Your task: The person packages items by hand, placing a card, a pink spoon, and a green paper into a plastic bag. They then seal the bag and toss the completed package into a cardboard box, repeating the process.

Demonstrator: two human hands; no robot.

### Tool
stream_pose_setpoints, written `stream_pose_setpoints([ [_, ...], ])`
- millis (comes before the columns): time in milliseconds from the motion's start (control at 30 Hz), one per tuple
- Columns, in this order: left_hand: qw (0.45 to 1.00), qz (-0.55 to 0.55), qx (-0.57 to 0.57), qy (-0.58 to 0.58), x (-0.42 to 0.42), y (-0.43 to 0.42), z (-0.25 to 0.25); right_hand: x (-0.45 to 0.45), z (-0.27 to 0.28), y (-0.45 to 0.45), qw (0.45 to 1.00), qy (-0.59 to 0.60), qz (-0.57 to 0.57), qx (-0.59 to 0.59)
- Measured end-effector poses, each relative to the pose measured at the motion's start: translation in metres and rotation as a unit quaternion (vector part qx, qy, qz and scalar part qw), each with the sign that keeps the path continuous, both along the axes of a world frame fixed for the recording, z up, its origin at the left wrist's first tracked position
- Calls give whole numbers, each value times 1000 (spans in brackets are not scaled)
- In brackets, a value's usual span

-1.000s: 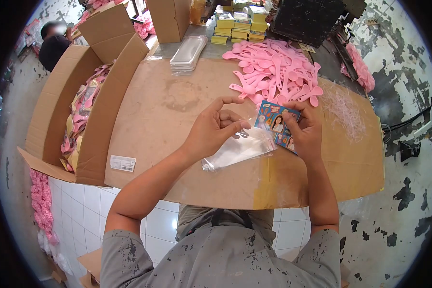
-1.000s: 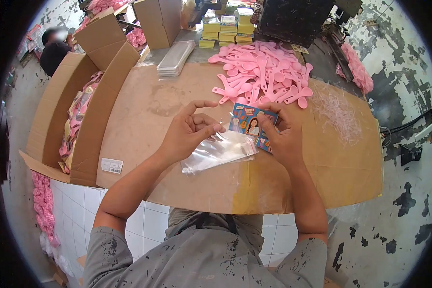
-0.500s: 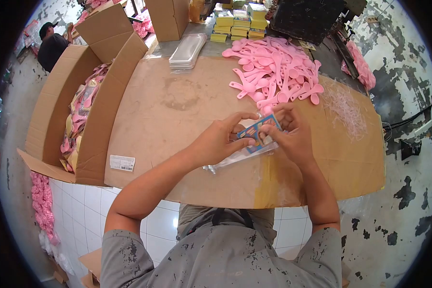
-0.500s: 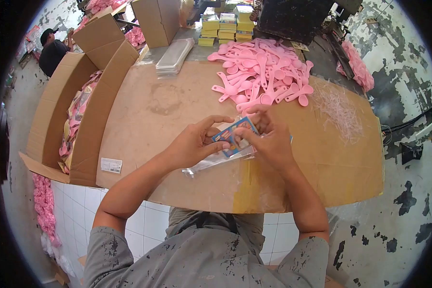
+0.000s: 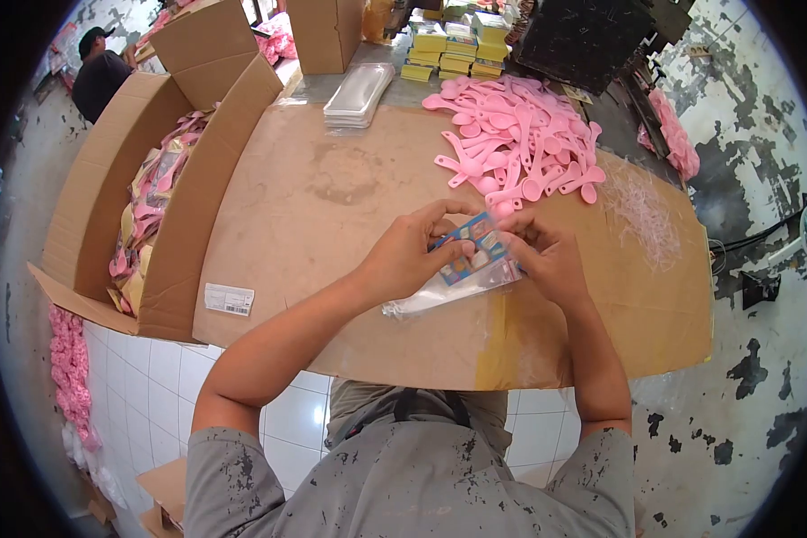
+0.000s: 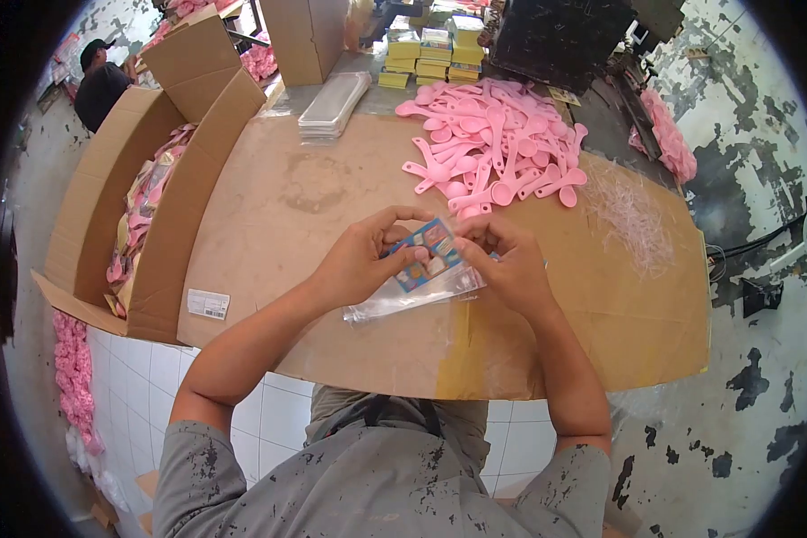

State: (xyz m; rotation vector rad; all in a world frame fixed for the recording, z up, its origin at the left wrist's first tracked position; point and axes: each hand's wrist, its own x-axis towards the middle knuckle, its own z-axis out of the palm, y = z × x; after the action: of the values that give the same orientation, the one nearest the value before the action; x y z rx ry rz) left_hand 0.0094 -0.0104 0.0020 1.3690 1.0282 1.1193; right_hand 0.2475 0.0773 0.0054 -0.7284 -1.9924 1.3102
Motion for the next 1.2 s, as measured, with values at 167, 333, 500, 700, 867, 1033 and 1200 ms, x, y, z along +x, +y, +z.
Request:
stream_pose_setpoints([
  [167,1000,1,-19,-3,1,1,-3,-10,14,12,979,-64,47,189],
  [333,998,-23,-52,-23,-1,1,4,-26,17,35,877,-183,-33,443],
  [500,996,-35,-58,-53,-5,4,2,-26,26,44,880,-119,-27,458],
  [700,998,-11,-29,-52,-3,1,3,-21,50,12,961,176,-168,128],
  [867,1000,-6,0,-6,0,2,-5,-19,51,7,957,221,-178,67],
  [1033,997,-36,-49,-44,1,1,-4,-23,38,5,968,197,-141,66],
  [1200,996,-46,-62,-47,-1,1,-1,-29,30,-8,970,223,-91,17],
])
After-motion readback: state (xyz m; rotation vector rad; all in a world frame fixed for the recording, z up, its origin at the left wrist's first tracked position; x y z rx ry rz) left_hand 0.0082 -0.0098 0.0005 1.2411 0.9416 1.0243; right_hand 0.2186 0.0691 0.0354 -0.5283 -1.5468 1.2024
